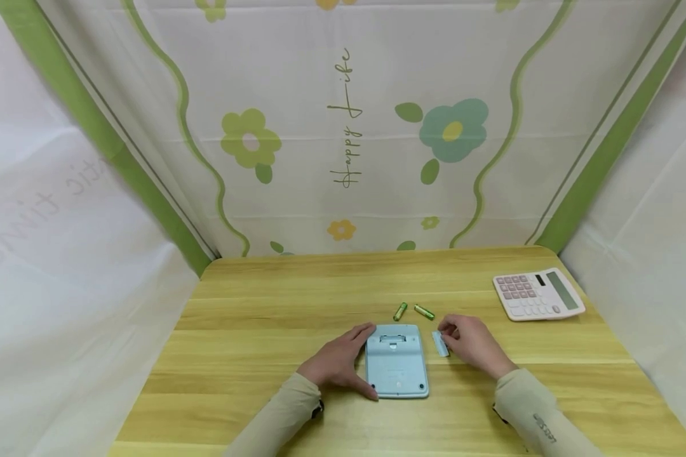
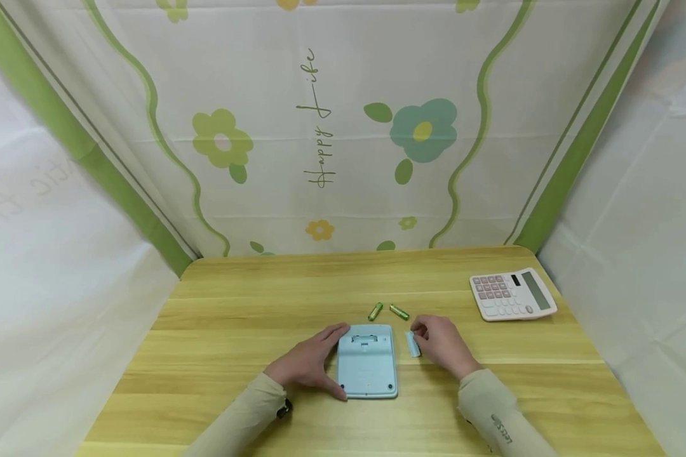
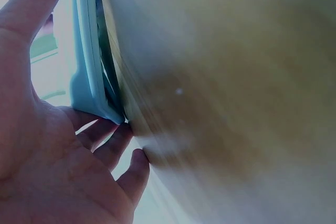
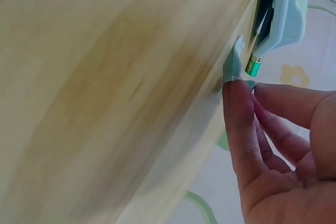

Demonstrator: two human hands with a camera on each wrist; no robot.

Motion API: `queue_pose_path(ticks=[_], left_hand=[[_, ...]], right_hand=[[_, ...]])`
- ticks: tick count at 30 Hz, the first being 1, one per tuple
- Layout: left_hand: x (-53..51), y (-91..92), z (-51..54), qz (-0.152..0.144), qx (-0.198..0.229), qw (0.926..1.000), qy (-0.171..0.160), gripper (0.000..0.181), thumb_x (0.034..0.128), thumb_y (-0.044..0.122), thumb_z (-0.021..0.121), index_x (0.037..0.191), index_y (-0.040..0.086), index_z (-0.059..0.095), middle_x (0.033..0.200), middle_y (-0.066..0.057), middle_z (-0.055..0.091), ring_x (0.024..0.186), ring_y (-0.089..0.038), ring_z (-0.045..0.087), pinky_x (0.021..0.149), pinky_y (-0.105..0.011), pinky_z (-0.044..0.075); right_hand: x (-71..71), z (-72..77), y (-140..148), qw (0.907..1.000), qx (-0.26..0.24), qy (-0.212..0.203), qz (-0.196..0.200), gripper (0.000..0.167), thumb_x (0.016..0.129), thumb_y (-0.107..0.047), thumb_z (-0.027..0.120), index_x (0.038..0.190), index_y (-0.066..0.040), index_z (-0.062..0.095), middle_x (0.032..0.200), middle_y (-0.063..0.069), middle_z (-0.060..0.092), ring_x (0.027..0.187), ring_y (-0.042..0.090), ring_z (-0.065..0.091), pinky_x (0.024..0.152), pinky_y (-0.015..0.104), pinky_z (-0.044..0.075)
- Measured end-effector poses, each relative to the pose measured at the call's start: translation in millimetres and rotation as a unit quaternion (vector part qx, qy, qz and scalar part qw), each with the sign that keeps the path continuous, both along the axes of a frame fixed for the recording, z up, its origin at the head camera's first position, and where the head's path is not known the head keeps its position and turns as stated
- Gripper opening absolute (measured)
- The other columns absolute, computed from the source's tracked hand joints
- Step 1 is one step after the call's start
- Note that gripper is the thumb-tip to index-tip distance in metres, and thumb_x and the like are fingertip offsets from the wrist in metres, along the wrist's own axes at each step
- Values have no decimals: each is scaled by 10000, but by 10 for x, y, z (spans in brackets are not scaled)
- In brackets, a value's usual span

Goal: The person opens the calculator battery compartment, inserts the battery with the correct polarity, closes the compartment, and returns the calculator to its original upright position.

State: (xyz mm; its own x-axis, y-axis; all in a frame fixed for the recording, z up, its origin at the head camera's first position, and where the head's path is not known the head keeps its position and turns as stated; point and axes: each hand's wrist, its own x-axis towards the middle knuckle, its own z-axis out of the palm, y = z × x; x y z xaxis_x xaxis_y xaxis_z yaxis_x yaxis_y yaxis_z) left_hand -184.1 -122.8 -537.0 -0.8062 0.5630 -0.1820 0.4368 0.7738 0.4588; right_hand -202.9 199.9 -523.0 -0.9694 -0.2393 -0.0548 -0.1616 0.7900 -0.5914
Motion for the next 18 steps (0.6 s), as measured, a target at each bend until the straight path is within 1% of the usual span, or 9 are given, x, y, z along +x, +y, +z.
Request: queue_pose_path(ticks=[8,15,18], left_hand=[[-3,-1,7,-5,-13,10000,-48,1377,623,751,868,1678,205,172,1729,43,211,1551,-214,327,1209,-452,397],[0,2,29,6,-49,10000,-51,1364,632,738,872,1677,199,179,1727,34,221,1547,-225,335,1201,-458,406],[1,5,36,-1,-61,10000,-63,1362,635,732,874,1677,196,178,1727,29,223,1548,-224,334,1202,-461,405]], right_hand=[[30,-6,3,9998,59,163,24,51,925,-82,748,976,-81,748,850,-15,697,768,116,610,696,335,543],[-25,36,-37,9997,23,72,-221,87,945,-101,722,1021,-74,752,893,10,709,796,138,622,712,337,558],[-73,70,-80,9995,-19,162,-278,97,948,-96,715,1031,-63,755,898,14,715,803,146,632,720,349,567]])
